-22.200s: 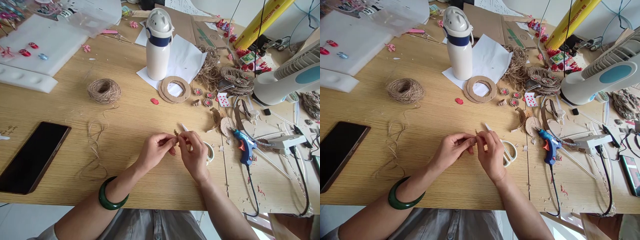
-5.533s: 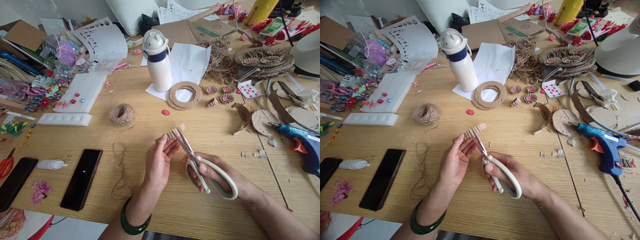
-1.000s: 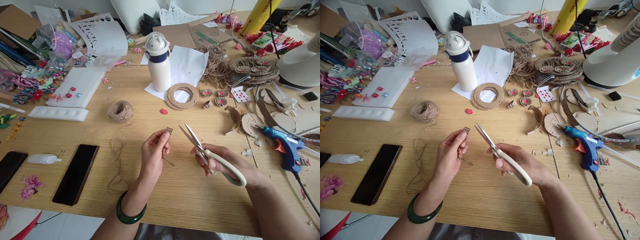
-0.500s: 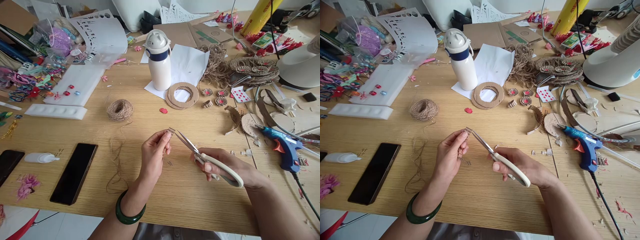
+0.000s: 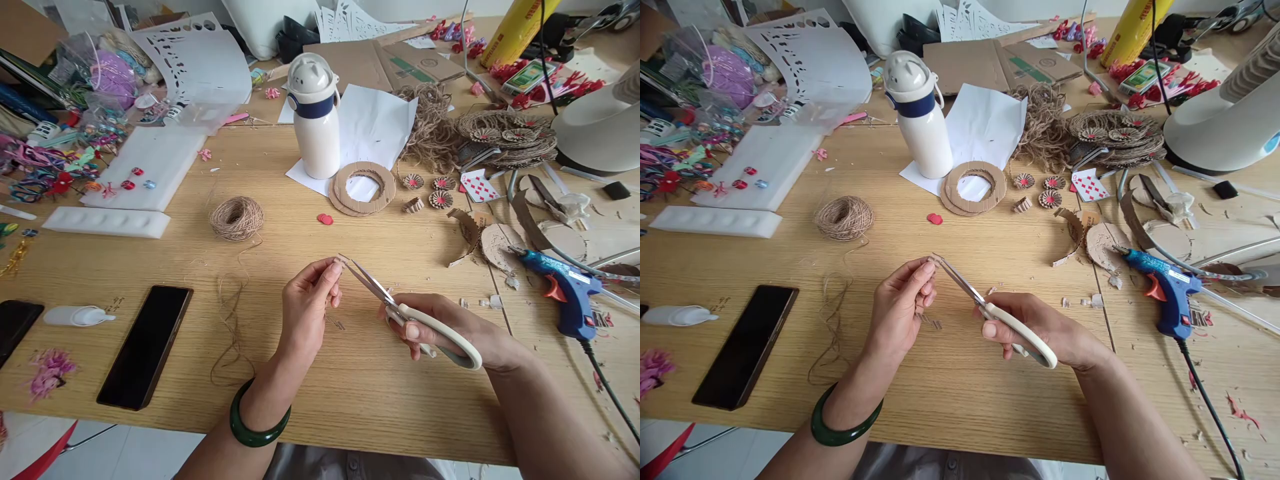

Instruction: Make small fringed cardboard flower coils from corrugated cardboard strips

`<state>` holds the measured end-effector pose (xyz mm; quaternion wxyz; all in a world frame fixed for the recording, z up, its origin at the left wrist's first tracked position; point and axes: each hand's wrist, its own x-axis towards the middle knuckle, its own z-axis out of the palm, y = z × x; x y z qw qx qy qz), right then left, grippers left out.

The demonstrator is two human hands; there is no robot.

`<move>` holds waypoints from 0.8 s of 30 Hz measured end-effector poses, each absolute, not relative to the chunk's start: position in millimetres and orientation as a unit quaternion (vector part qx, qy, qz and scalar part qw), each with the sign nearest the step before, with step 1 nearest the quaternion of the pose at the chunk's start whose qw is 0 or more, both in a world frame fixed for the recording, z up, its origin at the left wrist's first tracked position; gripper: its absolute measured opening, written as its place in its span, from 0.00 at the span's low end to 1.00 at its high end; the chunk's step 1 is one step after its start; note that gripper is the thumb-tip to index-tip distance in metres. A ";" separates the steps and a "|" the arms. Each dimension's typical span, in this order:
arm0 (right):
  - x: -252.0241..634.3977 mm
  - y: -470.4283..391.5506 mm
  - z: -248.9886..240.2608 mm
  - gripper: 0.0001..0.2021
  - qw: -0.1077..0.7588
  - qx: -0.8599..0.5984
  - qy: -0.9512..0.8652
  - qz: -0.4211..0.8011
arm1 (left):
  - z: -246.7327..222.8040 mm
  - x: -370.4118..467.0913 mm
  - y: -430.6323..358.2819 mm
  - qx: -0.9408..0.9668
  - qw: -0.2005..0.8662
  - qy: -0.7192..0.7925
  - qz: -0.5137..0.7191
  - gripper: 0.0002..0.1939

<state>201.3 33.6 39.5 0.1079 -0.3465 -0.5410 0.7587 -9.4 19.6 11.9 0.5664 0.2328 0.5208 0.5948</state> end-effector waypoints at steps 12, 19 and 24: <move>202.2 33.7 35.9 0.22 0.114 -0.341 -0.533 0.766 | 13.8 -9.6 20.4 0.213 0.606 0.500 0.580 0.10; 202.6 34.3 37.0 0.23 0.111 -0.341 -0.530 0.768 | 13.6 -10.0 20.5 0.216 0.612 0.505 0.570 0.10; 202.7 34.1 35.3 0.22 0.117 -0.342 -0.542 0.759 | 13.5 -7.4 18.6 0.242 0.602 0.513 0.561 0.10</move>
